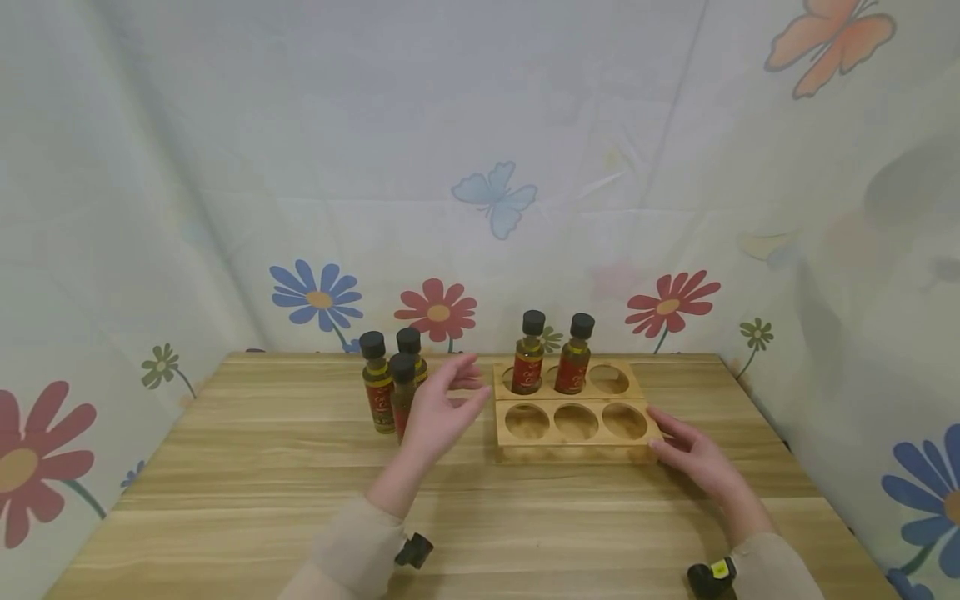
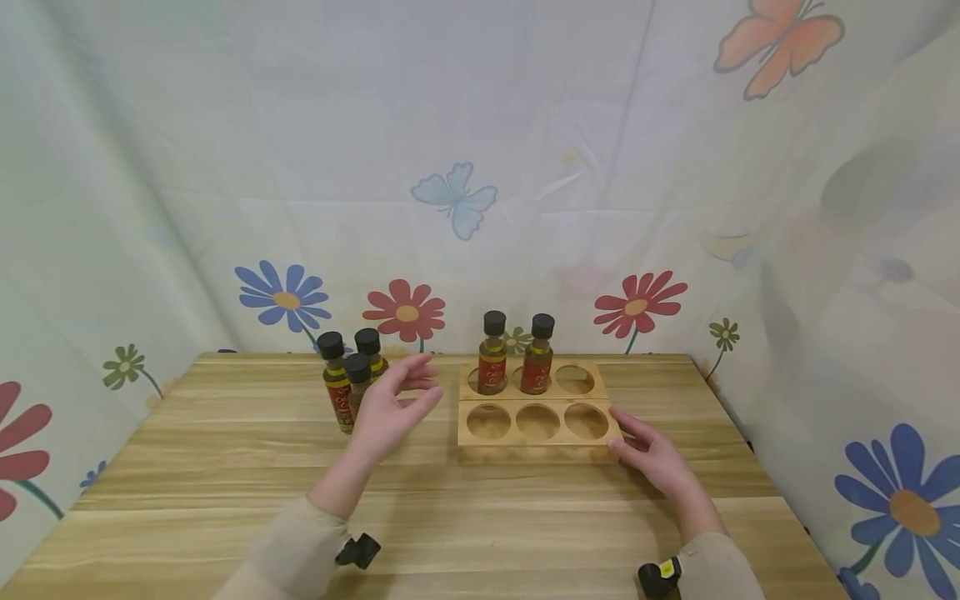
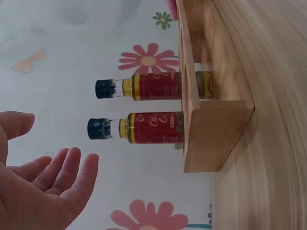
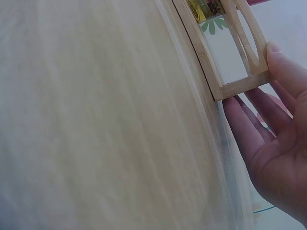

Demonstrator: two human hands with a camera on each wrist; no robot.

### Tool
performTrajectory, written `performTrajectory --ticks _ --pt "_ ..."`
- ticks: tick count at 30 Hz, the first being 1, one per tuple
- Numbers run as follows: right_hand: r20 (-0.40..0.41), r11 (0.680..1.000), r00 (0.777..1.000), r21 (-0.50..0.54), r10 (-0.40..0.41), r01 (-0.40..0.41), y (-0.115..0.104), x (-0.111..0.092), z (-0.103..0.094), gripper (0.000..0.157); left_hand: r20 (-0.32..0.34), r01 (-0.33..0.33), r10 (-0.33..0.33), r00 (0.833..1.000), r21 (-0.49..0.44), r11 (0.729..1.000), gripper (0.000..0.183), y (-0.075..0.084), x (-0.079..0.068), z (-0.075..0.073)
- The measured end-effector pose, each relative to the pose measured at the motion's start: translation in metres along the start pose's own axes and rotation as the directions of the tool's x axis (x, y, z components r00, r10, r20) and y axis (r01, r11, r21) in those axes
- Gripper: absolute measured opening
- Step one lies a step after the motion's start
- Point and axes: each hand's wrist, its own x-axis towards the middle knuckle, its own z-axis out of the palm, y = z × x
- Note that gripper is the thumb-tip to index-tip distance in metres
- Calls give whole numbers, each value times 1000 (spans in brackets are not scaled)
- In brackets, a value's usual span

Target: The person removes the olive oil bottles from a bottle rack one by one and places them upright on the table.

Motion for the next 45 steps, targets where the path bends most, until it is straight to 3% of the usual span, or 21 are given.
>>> performTrajectory --ticks 14,22,33,45 --pt "-3 1000 1000 -8 -23 23 2 1 0 66 58 28 -31 998 48 998 53 -14 24 33" --pt "-2 1000 1000 -2 -25 25 3 0 -1 66 38 80 -81 996 15 997 54 -20 43 45" --pt "2 999 999 6 -39 39 2 0 0 65 7 95 -95 995 14 995 58 -28 66 61" --pt "8 998 998 29 -60 60 1 0 -1 63 37 179 -175 984 -125 976 70 -35 86 68"
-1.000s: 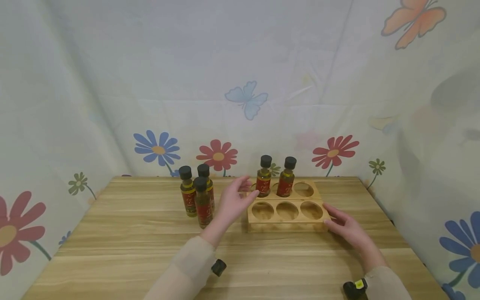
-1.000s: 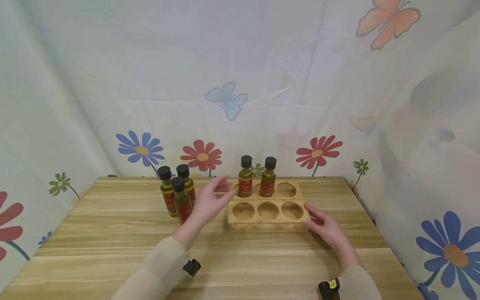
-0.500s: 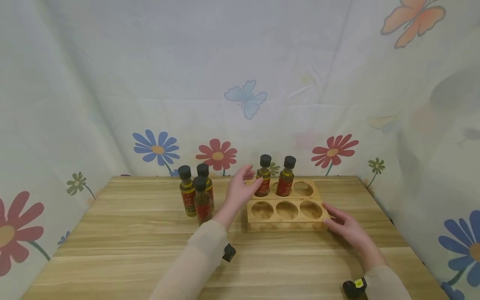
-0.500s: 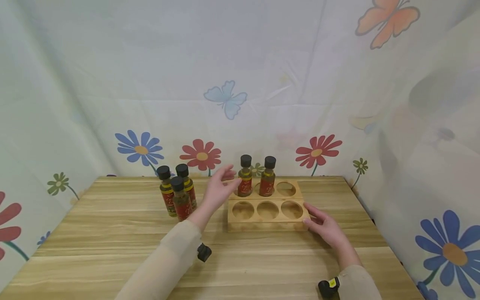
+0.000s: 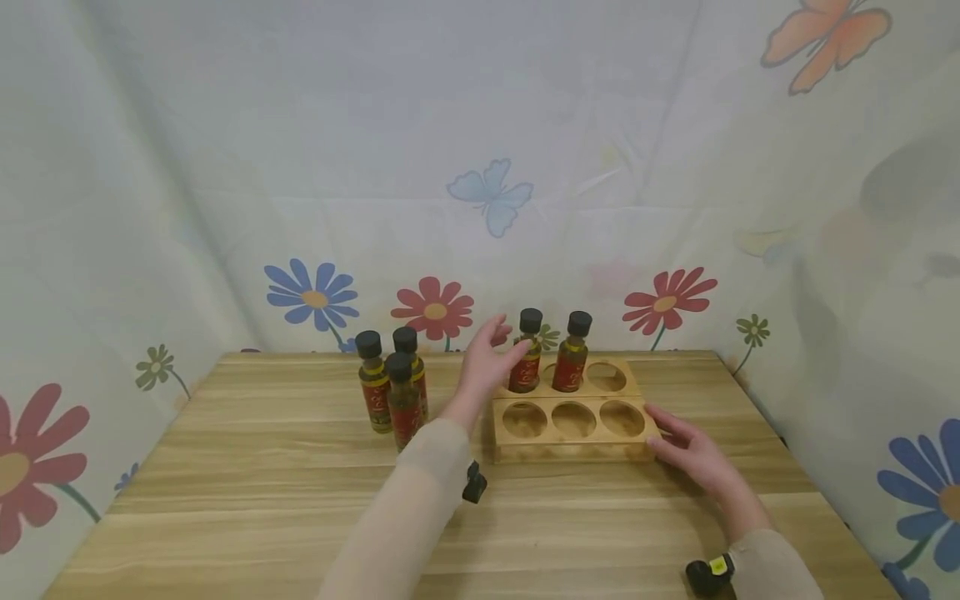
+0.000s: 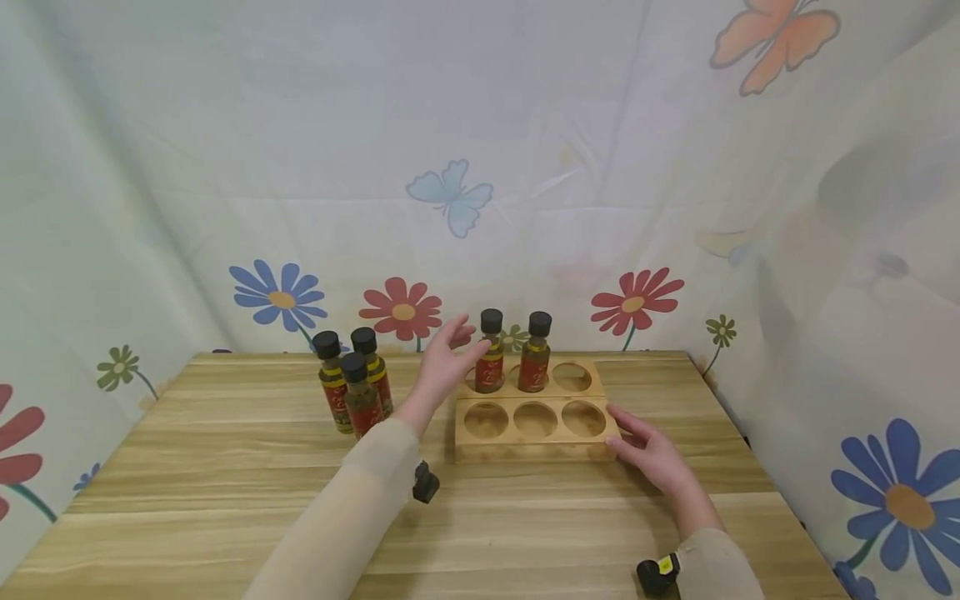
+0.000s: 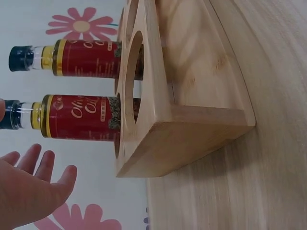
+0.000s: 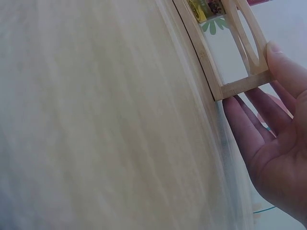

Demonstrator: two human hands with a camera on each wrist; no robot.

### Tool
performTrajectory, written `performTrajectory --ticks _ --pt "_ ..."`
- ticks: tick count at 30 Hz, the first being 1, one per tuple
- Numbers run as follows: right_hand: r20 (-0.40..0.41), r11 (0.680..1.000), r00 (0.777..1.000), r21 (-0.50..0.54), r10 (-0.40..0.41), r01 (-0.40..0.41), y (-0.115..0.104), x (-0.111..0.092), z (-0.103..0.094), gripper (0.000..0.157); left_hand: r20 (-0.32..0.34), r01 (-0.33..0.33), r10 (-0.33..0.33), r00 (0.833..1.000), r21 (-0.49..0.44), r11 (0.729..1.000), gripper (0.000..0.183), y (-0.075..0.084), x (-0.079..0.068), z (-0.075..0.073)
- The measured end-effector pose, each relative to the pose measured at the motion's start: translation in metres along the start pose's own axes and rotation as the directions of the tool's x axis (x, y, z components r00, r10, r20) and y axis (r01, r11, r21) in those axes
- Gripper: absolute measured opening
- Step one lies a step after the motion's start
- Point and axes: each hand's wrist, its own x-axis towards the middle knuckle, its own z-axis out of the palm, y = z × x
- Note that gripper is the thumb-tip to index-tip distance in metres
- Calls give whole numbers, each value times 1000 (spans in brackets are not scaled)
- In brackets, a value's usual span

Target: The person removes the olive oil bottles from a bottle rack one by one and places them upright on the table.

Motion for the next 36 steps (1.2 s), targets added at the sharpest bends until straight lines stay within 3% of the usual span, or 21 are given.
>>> performTrajectory --ticks 6,19,36 --pt "1 999 999 -28 34 -33 0 1 -1 65 7 8 -7 1000 -64 998 69 6 3 5" --pt "0 999 999 -17 43 -43 -2 0 0 65 45 -22 24 999 -46 999 73 13 8 17" --pt "3 998 999 -32 46 -46 -2 1 1 67 -38 -59 57 998 -53 997 52 8 12 21"
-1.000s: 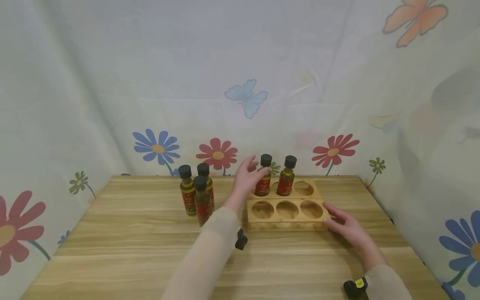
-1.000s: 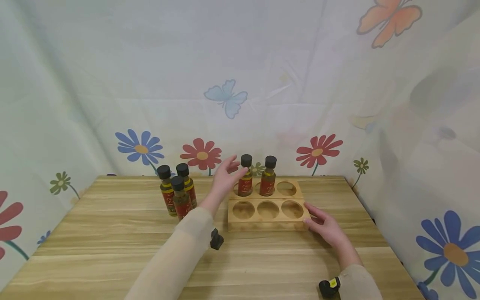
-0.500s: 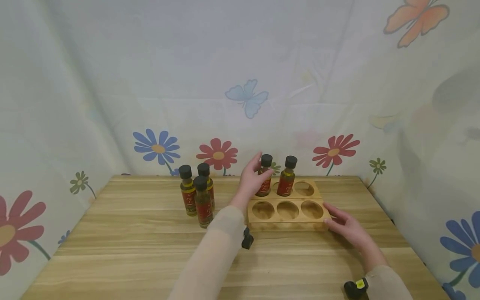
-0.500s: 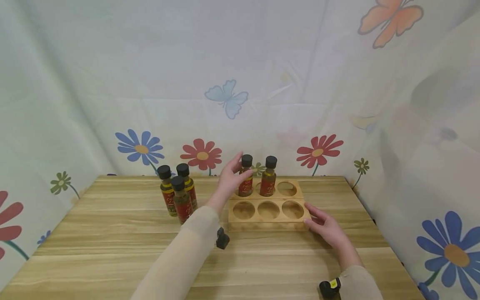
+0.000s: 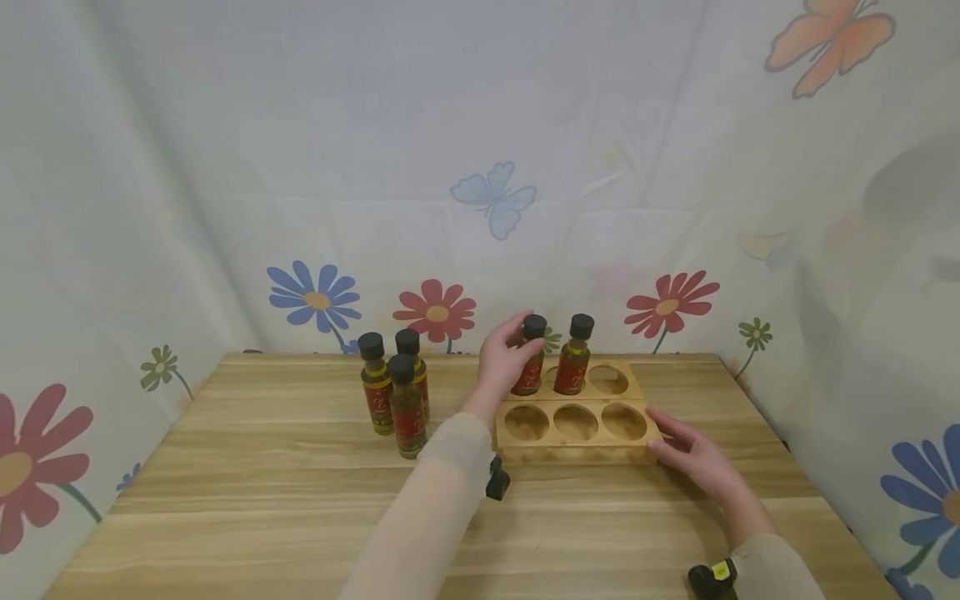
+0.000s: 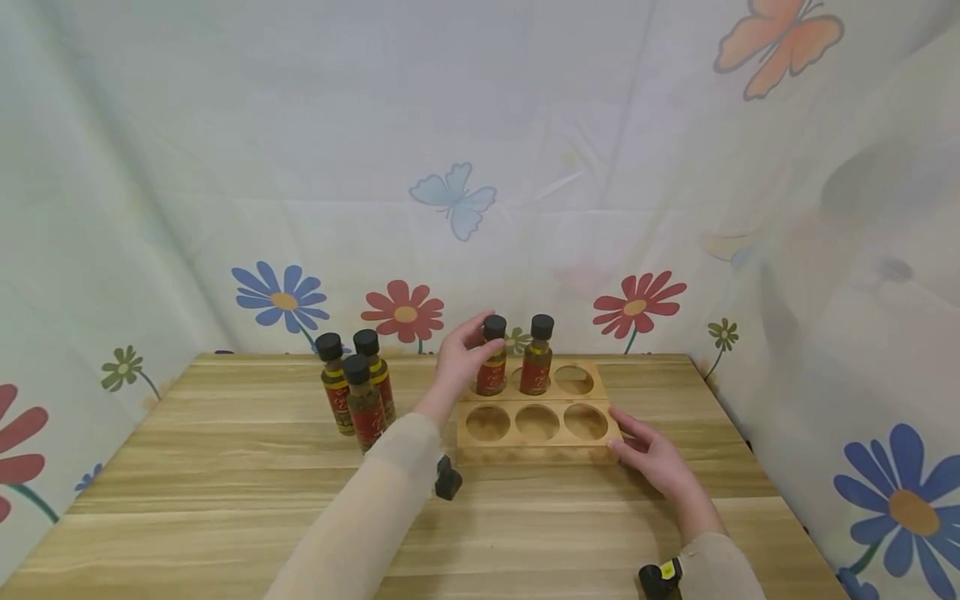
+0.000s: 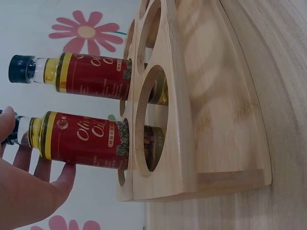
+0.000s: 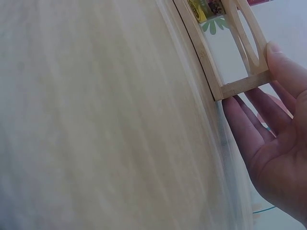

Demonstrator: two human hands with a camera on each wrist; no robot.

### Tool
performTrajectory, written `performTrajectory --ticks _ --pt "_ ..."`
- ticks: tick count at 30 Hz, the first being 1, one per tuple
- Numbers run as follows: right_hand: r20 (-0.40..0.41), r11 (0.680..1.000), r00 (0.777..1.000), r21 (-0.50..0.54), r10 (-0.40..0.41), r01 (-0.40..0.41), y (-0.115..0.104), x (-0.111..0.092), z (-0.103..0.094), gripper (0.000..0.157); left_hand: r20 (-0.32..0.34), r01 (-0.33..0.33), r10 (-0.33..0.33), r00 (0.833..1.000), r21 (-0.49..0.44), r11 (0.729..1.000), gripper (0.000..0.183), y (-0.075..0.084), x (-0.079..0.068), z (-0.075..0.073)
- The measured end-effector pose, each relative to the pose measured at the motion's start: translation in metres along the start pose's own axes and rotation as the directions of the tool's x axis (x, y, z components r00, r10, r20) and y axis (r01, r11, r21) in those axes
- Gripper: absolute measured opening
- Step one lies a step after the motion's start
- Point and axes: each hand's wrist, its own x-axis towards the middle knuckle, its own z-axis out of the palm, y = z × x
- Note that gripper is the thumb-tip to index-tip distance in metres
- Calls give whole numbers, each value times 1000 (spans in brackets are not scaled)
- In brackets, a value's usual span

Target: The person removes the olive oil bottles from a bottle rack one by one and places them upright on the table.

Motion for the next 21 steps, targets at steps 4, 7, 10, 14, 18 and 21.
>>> performTrajectory --ticks 4,7,10,14,18,21 --pt "2 1000 1000 0 -2 2 1 1 0 68 -27 -6 6 1000 -20 1000 51 -1 -1 -1" --pt "-2 1000 1000 -2 -4 4 3 1 -1 66 -42 -7 5 999 -39 999 50 -1 -2 -1" --pt "-5 1000 1000 1 -7 7 4 1 -1 65 -52 -13 10 999 -60 998 48 -2 -3 -1" --pt "-4 1000 1000 5 -12 12 5 1 -1 65 -63 -13 8 998 -94 995 47 -2 -5 -2" --pt "-3 1000 1000 12 -14 14 4 0 -1 65 -73 -11 1 997 -135 991 45 0 -6 -1" --pt "-2 1000 1000 18 -10 10 3 0 -1 66 -88 -31 17 996 -161 986 44 2 -5 0"
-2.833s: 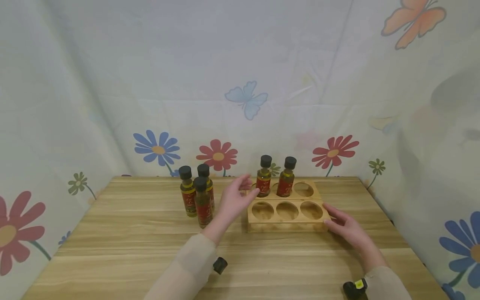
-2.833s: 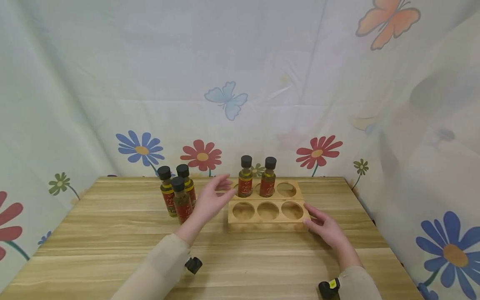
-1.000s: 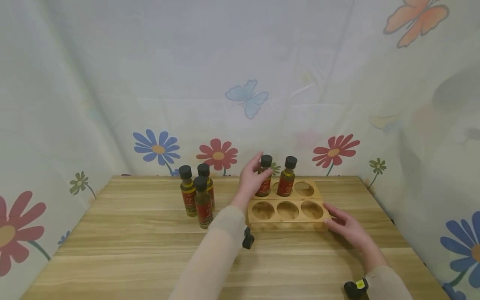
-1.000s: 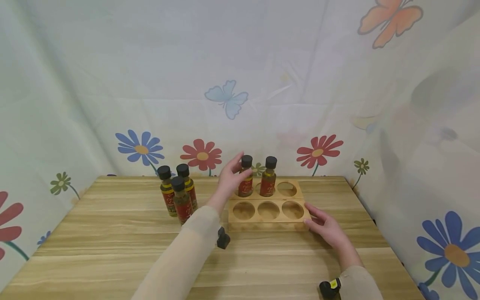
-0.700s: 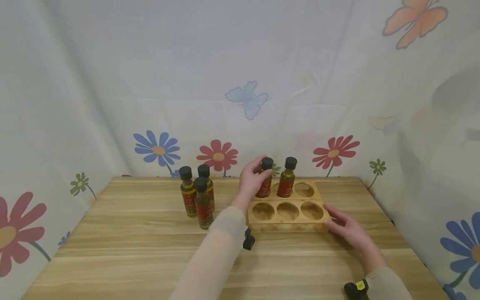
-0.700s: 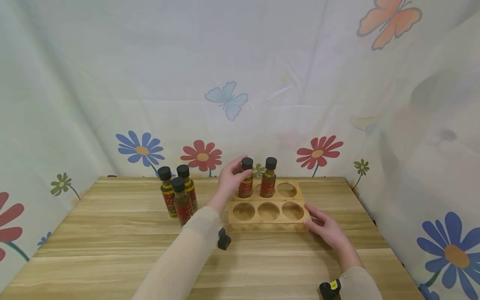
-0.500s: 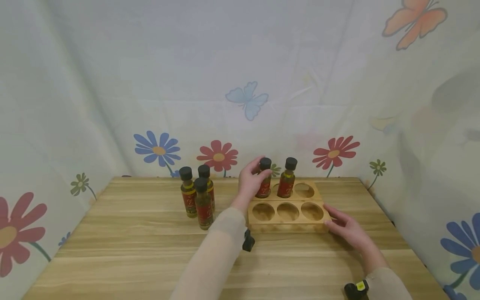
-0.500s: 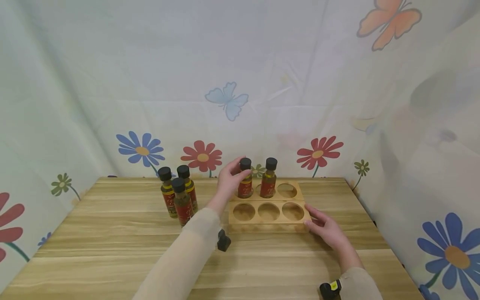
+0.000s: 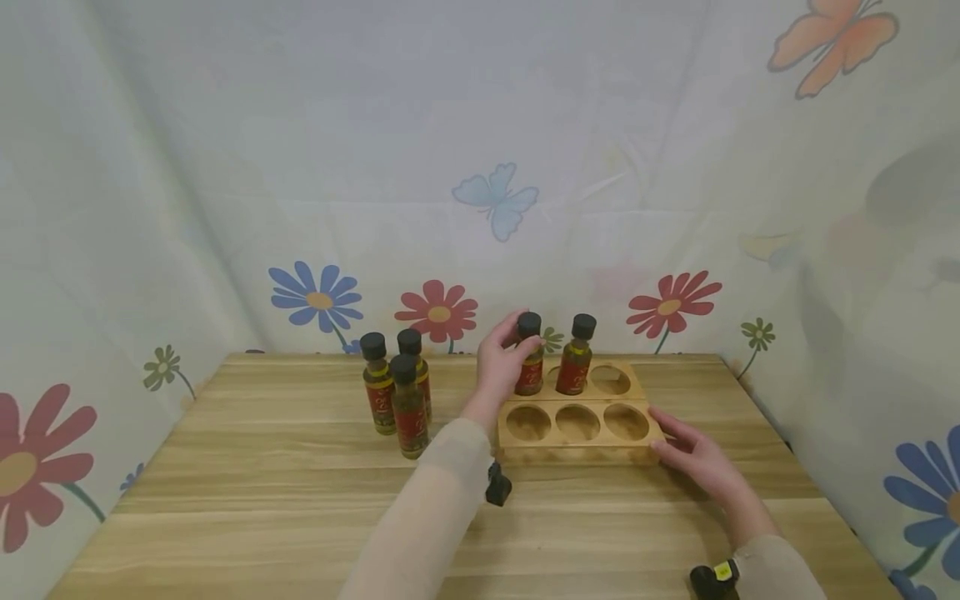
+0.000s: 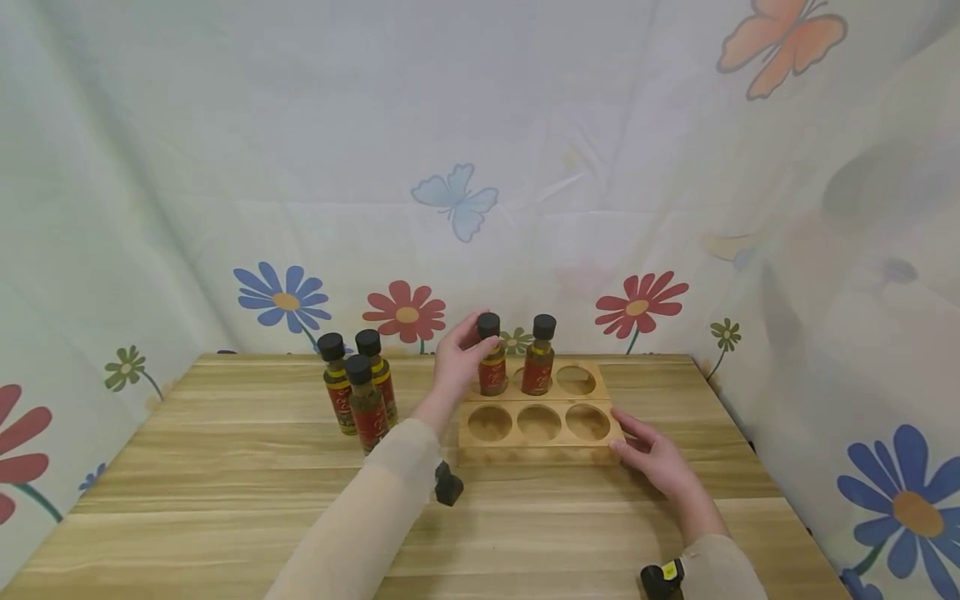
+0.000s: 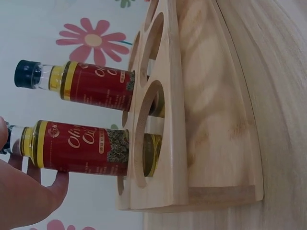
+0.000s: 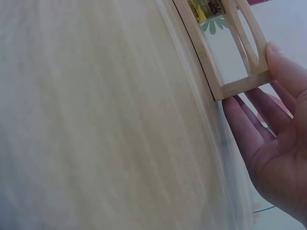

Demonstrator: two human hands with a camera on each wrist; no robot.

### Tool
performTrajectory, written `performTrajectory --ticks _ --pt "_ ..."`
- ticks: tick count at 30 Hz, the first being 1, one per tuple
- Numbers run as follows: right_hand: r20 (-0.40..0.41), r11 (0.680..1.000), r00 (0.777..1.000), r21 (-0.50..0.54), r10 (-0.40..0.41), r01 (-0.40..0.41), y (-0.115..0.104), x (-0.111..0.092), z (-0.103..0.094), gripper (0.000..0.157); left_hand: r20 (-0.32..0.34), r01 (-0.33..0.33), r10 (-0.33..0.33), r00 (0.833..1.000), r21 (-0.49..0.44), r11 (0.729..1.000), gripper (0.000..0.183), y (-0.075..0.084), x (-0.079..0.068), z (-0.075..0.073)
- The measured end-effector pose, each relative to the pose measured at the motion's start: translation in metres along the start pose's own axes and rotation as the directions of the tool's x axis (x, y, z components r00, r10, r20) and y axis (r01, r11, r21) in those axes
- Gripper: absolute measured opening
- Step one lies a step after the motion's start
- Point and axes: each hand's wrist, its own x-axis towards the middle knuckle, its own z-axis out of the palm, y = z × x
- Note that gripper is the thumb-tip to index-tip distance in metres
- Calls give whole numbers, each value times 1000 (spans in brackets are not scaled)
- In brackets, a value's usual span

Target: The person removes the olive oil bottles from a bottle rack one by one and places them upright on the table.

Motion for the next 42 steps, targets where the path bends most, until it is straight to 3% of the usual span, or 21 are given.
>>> performTrajectory --ticks 11,17,23,28,35,42 --pt "-7 1000 1000 -27 3 -3 -1 0 0 66 -2 -33 33 999 -41 999 45 22 1 -2" --pt "-6 1000 1000 -25 13 -13 -1 0 1 67 6 -97 97 995 -66 993 47 37 -2 -6" --pt "-6 1000 1000 -26 10 -11 -2 0 2 67 29 -137 141 990 -102 985 46 47 -4 -8" --pt "-9 1000 1000 -22 -17 17 -1 -1 1 64 74 -153 159 984 -79 985 46 53 -10 -11" --pt "-7 1000 1000 -17 -15 15 -1 -1 0 64 140 -116 122 983 -51 992 46 63 -23 -18" --pt "-5 1000 1000 -10 -5 5 -3 -2 0 65 140 -90 93 986 -31 996 46 69 -38 -27"
